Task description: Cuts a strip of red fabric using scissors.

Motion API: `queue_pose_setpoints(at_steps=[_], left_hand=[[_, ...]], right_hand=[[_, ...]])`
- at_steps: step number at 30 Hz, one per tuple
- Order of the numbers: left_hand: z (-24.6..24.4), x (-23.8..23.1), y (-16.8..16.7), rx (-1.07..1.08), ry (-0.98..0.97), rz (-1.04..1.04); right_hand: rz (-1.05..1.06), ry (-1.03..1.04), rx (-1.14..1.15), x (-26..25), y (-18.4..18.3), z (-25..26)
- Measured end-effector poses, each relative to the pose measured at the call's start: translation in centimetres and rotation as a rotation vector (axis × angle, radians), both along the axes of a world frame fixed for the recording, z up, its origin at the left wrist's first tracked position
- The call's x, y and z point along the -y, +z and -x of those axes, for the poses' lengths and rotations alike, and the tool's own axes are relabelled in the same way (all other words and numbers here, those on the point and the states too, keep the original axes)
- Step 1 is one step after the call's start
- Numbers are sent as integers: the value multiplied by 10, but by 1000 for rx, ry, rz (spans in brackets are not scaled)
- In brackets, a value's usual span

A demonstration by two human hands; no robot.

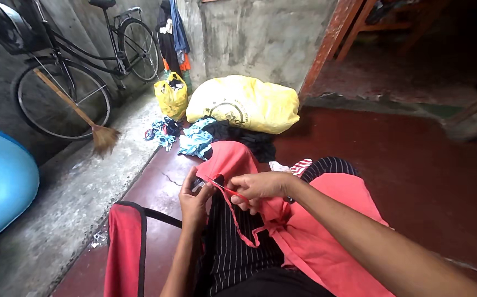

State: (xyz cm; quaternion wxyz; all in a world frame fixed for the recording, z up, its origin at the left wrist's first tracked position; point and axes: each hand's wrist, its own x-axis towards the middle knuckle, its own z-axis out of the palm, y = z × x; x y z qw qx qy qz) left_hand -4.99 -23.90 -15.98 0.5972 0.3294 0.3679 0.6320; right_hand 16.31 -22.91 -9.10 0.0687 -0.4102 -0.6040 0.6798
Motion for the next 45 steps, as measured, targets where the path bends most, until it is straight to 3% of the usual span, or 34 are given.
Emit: queue_pose_setpoints(at_steps=[18,45], left_hand=[[-1,3,3,18,-12,-76],[1,11,-10,-28,-75,-122]], right_hand=[[-50,-81,-47,0,3,12],[-70,52,42,-18,14,14]])
